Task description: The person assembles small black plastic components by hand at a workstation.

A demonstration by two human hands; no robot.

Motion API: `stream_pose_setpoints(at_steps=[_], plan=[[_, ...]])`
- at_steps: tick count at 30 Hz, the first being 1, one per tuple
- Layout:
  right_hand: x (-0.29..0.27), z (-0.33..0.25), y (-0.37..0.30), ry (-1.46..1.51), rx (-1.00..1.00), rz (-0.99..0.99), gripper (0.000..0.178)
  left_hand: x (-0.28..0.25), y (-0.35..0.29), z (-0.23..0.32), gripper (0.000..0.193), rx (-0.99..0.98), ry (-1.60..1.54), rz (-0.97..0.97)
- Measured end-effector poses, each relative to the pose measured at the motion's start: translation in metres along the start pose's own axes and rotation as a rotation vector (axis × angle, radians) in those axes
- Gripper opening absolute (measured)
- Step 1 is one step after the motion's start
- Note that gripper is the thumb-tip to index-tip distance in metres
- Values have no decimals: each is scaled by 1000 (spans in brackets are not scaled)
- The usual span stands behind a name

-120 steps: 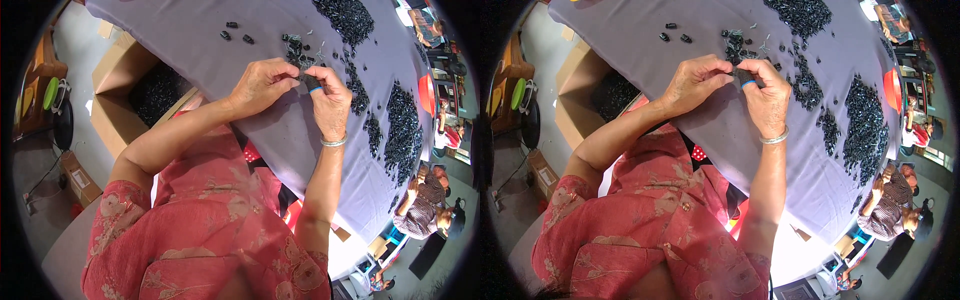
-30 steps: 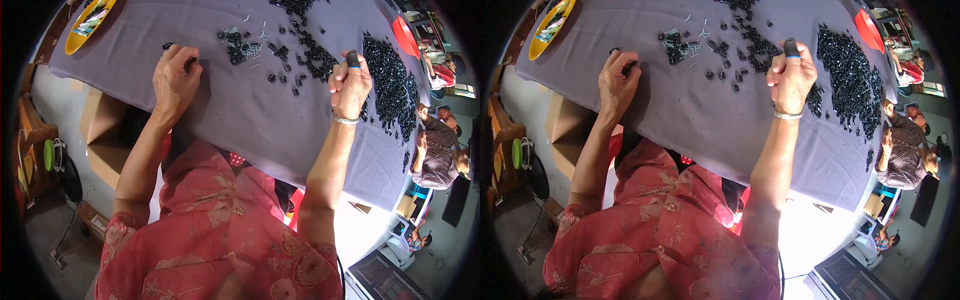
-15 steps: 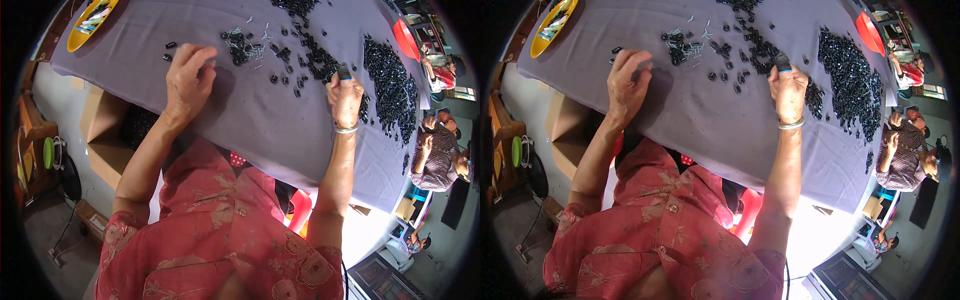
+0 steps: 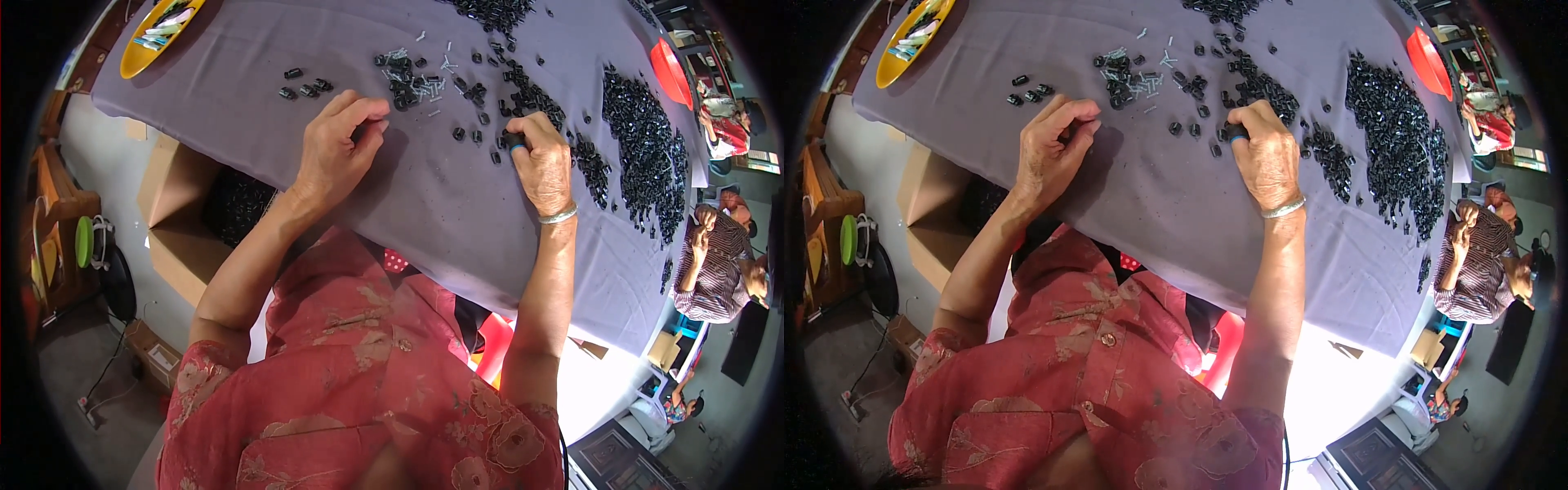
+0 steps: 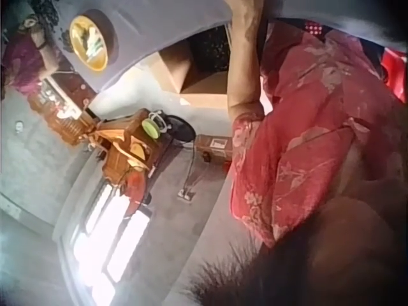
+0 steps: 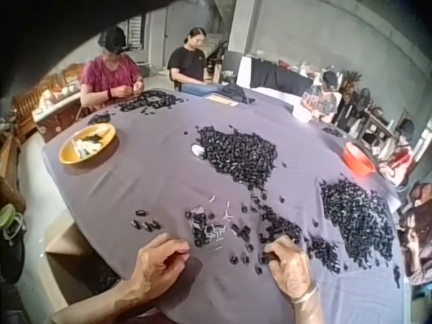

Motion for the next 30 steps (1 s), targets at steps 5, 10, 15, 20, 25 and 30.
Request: stream_pose_setpoints(at_steps=[5,10,15,20,25,30], plan=[[3,14,-7,197,72,102,25,-1,-1,7,22,56,-35,13],[9,-6,-10,731,163,-12,36,5,-6,18,21,13,-250,-114],[30,-69,-11,569,-75,-181,38,13,-11,18,26,-175,-508,-196],[35,-85,-8,643,-136,-202,33,19,-20,5,24,-349,-704,-243],[35,-78,-4,824,90,-291,37,15,-16,3,12,-376,-715,-229],[30,-64,31,209,-234,-42,28,10,-10,2,8,-330,-615,-178]])
Point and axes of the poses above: each hand's wrist, its own y-axis towards the middle knuckle, its own x-axis out of the palm, z = x × y, the point moved 3 cm from there along y, towards the middle knuckle, and after that the axes turned 3 degrees about x, right-handed, at the moved point
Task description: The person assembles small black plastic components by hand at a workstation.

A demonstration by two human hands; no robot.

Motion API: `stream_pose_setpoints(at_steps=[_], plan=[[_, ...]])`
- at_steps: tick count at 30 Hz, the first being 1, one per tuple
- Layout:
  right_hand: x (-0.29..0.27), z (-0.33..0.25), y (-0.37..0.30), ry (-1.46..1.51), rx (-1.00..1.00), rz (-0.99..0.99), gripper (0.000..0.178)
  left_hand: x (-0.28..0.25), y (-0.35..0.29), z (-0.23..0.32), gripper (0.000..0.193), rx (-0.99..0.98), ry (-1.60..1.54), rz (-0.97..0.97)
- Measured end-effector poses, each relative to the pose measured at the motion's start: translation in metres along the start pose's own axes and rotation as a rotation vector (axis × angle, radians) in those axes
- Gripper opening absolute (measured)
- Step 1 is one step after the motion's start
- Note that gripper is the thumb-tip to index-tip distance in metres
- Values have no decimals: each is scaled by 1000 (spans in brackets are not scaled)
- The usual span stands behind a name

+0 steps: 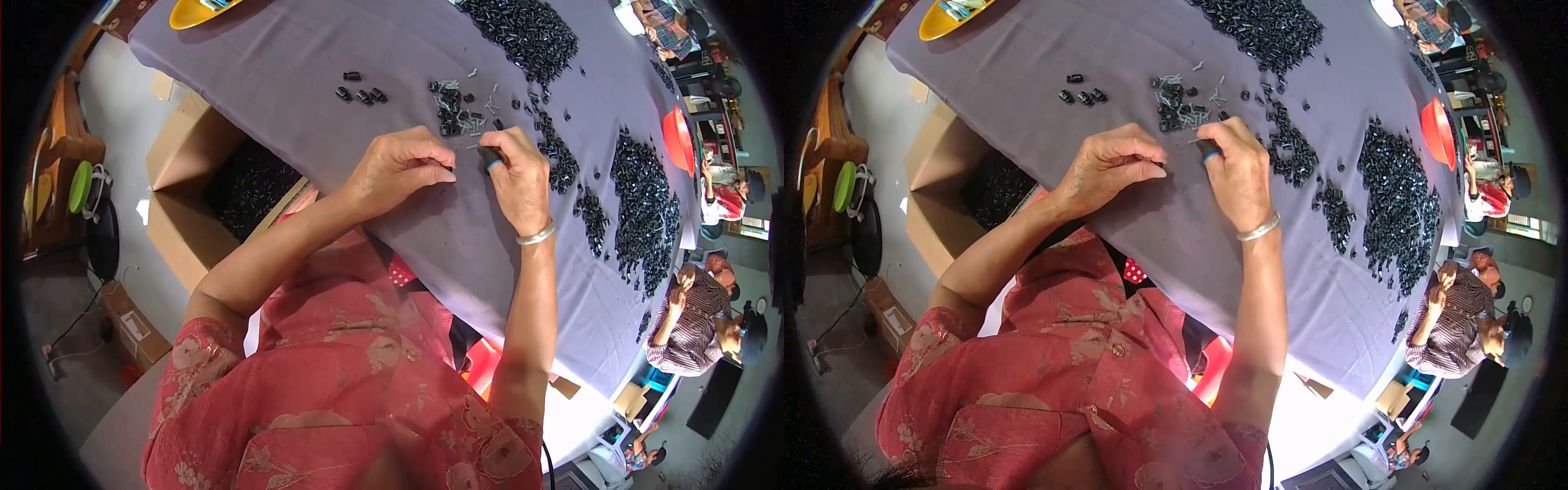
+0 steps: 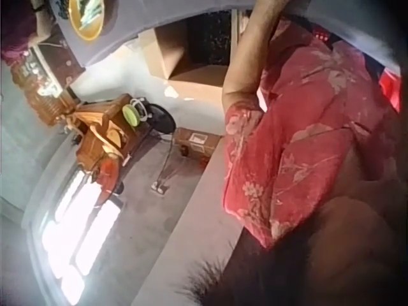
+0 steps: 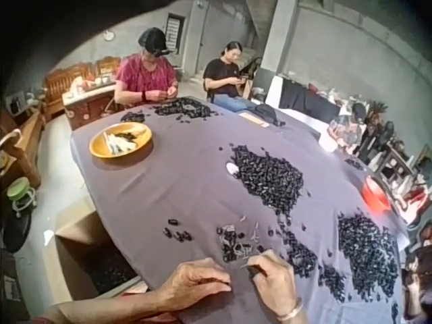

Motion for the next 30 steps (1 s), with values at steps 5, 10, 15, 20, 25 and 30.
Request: stream_pose_setpoints(at_steps=[5,10,15,20,25,30], plan=[[12,4,12,-108,-72,-164,24,-3,0,-7,13,12,-41,53],[12,6,19,-136,-73,-253,21,0,0,-6,10,-97,-254,72],[20,6,9,24,-1,-179,17,-1,1,-11,11,-60,-147,37],[26,-2,-5,870,473,-30,13,1,4,-8,12,-65,-39,34],[32,-7,-6,985,448,-3,12,2,4,-11,14,-20,-80,72],[35,-5,-8,910,410,-9,16,2,3,-12,15,-38,-76,68]])
Point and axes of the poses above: each hand's wrist, its own y-axis towards the middle knuckle, its own x-axis out of the palm, z = x × y, the point moved 3 cm from there along y, towards the middle knuckle, and after that the axes turned 3 degrees about x, right-handed, at the moved point
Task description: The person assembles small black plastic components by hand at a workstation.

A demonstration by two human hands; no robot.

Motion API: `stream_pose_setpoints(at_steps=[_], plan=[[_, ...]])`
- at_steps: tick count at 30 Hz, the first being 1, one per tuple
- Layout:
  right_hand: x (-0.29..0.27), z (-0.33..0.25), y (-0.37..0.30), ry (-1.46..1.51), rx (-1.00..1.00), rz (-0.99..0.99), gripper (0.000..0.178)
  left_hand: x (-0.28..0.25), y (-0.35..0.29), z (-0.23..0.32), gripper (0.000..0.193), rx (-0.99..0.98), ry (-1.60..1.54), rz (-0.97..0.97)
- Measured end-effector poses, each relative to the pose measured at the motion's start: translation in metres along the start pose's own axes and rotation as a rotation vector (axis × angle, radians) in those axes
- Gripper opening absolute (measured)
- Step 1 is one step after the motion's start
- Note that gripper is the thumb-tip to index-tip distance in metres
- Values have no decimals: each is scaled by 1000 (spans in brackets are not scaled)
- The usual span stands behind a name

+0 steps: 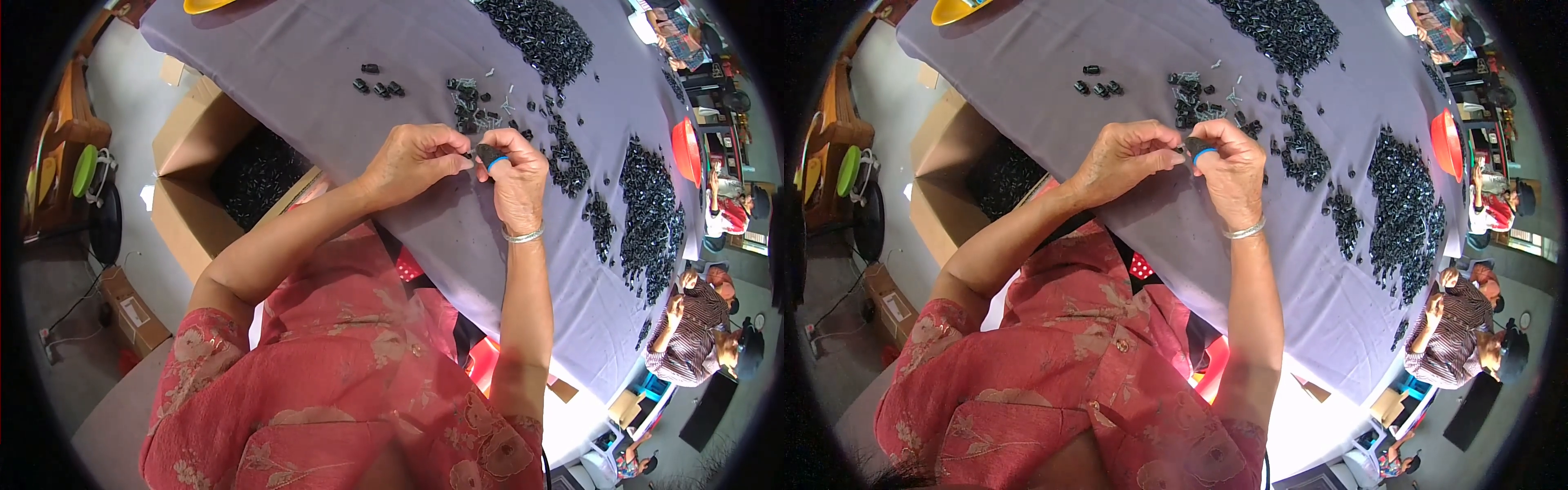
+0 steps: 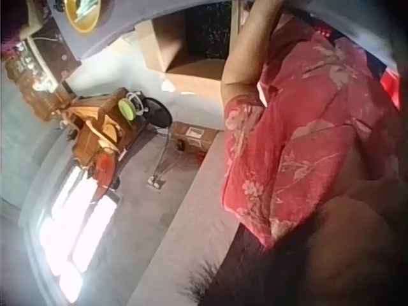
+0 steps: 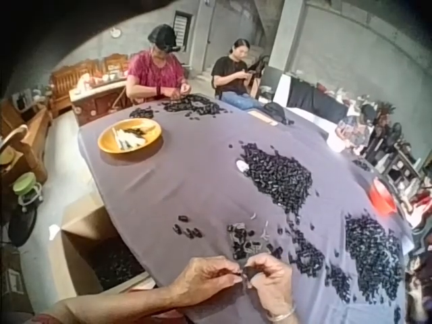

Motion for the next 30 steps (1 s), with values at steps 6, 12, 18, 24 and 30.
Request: stream_pose_setpoints(at_steps=[6,12,18,24,30], plan=[[0,-6,-1,-101,-27,-16,25,0,0,0,14,16,-6,9],[-1,-7,-1,-225,-120,-37,21,0,1,-2,14,24,26,1],[3,-11,-4,-375,-242,-61,21,0,0,2,14,74,64,19],[5,-8,-5,-299,-160,-23,23,0,0,2,12,37,-6,32],[7,-7,-2,-168,-46,-52,26,-2,0,2,13,63,-34,42]])
Point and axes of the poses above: each hand's wrist, its own y-axis towards the middle knuckle, its own x-axis out of the palm, z = x × y, the point moved 3 cm from there along y, towards the middle knuckle, and after that the axes turned 3 degrees about x, right-handed, at the moved point
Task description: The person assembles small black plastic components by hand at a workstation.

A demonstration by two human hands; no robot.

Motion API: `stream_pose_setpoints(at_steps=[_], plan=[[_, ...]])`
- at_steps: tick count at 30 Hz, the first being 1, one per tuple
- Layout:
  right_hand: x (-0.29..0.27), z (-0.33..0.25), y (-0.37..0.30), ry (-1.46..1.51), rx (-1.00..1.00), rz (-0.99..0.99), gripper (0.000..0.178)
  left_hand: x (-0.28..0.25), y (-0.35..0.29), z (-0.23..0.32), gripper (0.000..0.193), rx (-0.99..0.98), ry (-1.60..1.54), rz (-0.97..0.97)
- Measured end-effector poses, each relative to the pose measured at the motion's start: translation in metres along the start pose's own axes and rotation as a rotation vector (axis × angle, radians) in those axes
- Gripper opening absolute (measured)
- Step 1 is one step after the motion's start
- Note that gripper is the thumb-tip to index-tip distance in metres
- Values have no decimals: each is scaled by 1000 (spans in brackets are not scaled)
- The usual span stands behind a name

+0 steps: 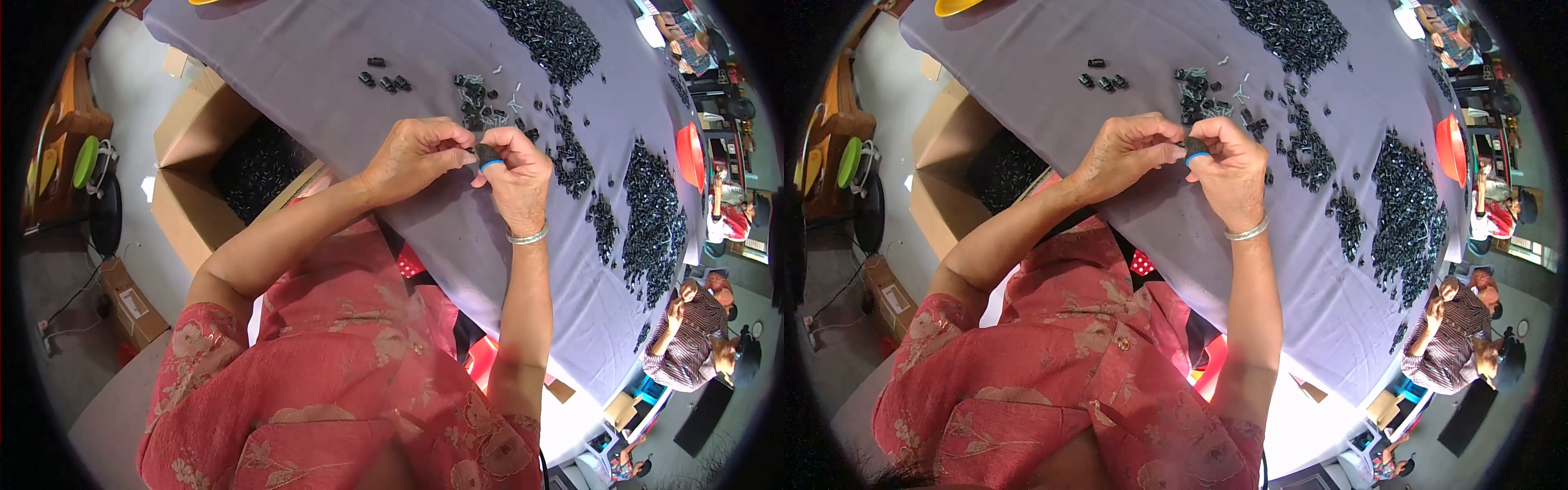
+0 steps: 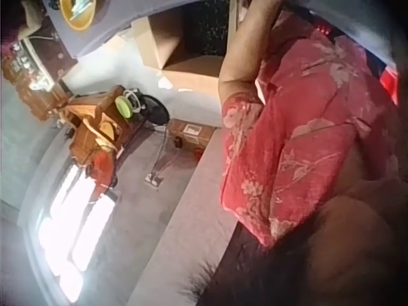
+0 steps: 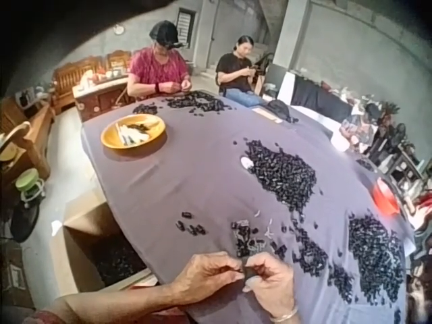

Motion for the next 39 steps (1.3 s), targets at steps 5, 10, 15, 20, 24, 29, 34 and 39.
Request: stream_pose_setpoints(at_steps=[5,10,15,20,24,29,34,39], plan=[[0,-4,-1,-72,21,-15,25,0,0,1,13,-8,62,-28],[1,-2,-2,-126,1,-36,25,0,0,-1,13,-54,35,-19],[-9,-9,0,59,42,-18,20,1,0,1,13,-41,4,-19],[-67,-17,-7,50,-5,245,11,0,-1,3,13,-57,46,-24],[-109,-7,-15,-170,75,267,14,1,2,3,12,-54,48,-21],[-79,-3,-23,-416,29,75,23,0,1,2,12,-61,78,-14],[-46,-9,-20,-786,-170,13,24,0,1,-3,12,-30,90,-39],[-36,-7,-22,-864,-218,-12,20,1,0,-1,12,-13,93,-43]])
Point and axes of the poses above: each hand's wrist, its own y-axis towards the middle knuckle, its own x-axis out of the palm, z = x × y, the point moved 3 cm from there along y, towards the middle knuckle, and after that the axes turned 3 degrees about x, right-handed, at the moved point
